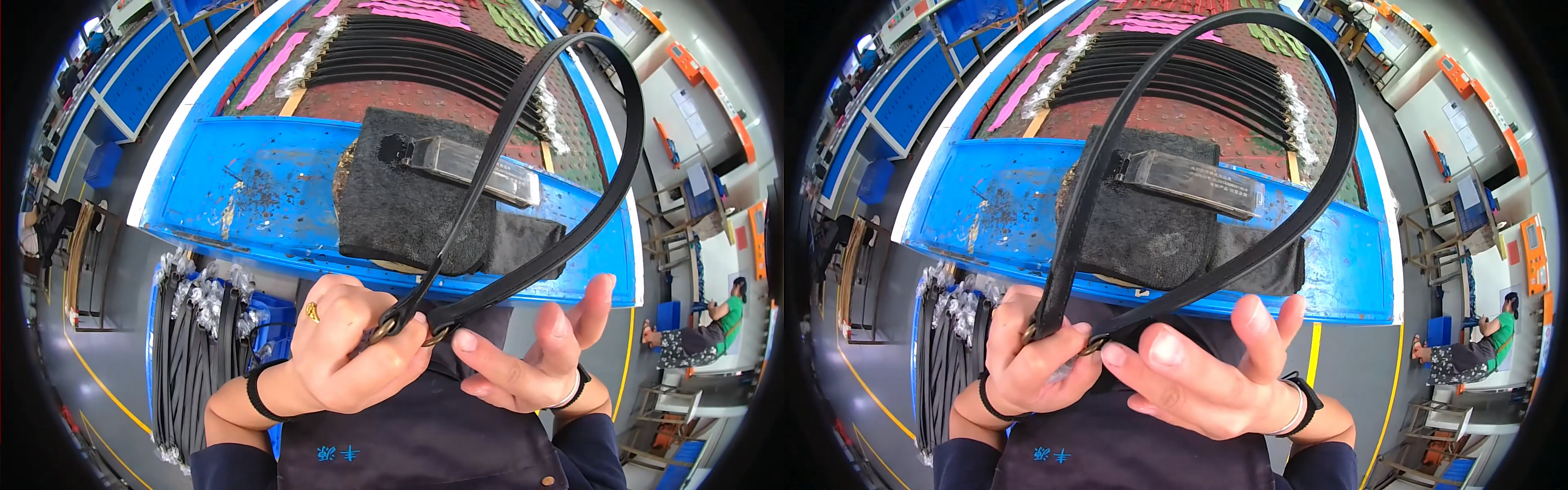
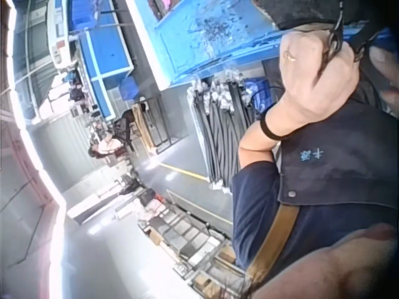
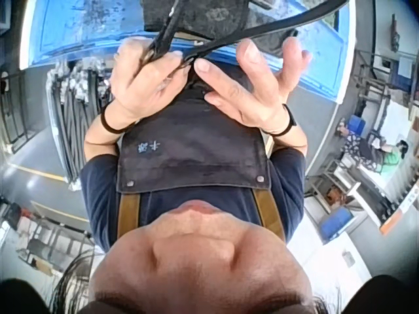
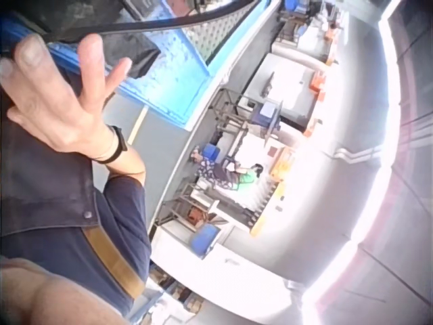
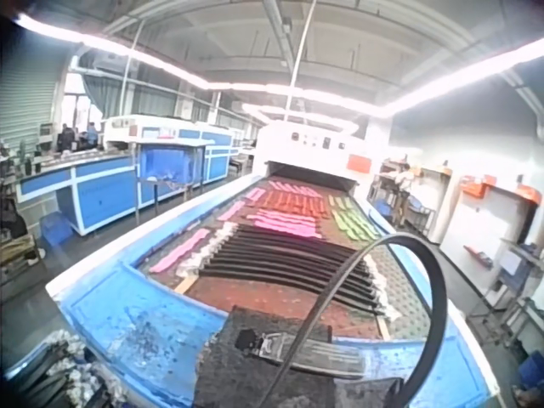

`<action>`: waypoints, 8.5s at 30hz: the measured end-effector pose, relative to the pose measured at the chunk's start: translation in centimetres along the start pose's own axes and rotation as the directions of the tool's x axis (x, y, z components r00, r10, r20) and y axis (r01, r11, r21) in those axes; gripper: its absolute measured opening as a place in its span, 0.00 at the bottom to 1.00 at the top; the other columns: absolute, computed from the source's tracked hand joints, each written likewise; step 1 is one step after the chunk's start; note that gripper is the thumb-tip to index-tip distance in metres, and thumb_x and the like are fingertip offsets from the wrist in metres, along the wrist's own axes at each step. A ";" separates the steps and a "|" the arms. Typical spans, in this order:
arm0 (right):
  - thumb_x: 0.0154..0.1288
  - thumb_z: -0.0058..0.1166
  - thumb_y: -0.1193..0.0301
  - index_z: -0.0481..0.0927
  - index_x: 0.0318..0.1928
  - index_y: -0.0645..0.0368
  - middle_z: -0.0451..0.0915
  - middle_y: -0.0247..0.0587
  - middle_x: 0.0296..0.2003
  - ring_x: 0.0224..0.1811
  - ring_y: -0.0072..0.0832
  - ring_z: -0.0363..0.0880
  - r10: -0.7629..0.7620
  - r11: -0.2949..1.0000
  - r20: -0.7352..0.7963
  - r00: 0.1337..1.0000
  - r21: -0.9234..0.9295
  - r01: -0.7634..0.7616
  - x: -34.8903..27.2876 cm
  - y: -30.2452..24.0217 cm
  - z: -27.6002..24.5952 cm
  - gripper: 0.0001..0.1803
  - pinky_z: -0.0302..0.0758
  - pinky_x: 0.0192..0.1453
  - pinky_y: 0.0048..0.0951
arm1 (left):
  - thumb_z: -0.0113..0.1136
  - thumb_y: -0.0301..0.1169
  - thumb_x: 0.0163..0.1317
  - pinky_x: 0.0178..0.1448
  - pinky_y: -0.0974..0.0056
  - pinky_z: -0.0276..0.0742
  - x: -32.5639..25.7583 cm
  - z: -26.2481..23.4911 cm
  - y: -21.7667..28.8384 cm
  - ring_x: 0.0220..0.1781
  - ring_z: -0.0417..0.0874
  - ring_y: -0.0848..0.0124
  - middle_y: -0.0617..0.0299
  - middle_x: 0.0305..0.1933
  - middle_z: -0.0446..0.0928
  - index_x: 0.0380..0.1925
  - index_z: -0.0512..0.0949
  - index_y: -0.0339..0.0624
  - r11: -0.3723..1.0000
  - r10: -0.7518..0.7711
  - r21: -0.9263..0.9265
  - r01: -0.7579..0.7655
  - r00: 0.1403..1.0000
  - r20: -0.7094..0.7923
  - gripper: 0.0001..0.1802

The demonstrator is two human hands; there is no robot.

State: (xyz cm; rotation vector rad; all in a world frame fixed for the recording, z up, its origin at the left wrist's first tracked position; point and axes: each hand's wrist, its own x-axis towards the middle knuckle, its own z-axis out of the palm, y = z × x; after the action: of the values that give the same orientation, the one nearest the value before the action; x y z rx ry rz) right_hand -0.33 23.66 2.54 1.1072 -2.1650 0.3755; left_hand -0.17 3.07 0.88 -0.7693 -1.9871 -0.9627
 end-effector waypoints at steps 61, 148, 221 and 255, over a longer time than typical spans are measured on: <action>0.55 0.53 0.64 0.83 0.36 0.56 0.72 0.45 0.52 0.62 0.47 0.59 0.401 0.915 0.334 0.853 -0.114 -0.386 -7.6 6.8 0.6 0.12 0.45 0.66 0.53 | 0.64 0.24 0.31 0.26 0.66 0.60 3.1 -3.5 -0.4 0.23 0.67 0.65 0.58 0.23 0.67 0.20 0.75 0.40 0.981 -0.132 -0.096 0.166 0.948 0.289 0.11; 0.58 0.53 0.76 0.78 0.33 0.67 0.74 0.35 0.21 0.25 0.17 0.71 0.640 0.325 0.205 0.741 0.801 -0.502 3.4 0.9 0.1 0.06 0.67 0.27 0.21 | 0.52 0.29 0.56 0.54 0.53 0.55 2.4 4.3 4.4 0.49 0.63 0.53 0.47 0.49 0.65 0.51 0.65 0.34 0.958 -0.249 -0.140 0.251 0.968 0.034 0.22; 0.52 0.50 0.67 0.80 0.23 0.59 0.77 0.45 0.29 0.32 0.42 0.78 0.594 0.800 0.512 0.620 -0.459 -0.388 -0.5 31.0 8.9 0.10 0.74 0.37 0.40 | 0.54 0.26 0.45 0.38 0.52 0.71 6.4 -1.1 -32.1 0.34 0.77 0.51 0.47 0.25 0.75 0.21 0.73 0.35 0.687 -0.647 0.654 0.319 0.678 0.349 0.04; 0.52 0.54 0.67 0.82 0.31 0.54 0.76 0.43 0.33 0.35 0.42 0.77 0.611 0.786 0.414 0.675 -0.420 -0.454 -0.2 29.9 7.3 0.08 0.73 0.40 0.39 | 0.57 0.29 0.46 0.43 0.53 0.72 6.0 -2.5 -31.9 0.38 0.77 0.53 0.51 0.33 0.74 0.27 0.75 0.41 0.631 -0.582 0.749 0.204 0.763 0.282 0.07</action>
State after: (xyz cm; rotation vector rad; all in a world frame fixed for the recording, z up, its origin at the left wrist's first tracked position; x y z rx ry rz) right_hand -27.30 37.89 -1.61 0.3895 -2.9321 -0.0205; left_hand -26.85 -14.84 -4.43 -0.1134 -2.8130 -0.1512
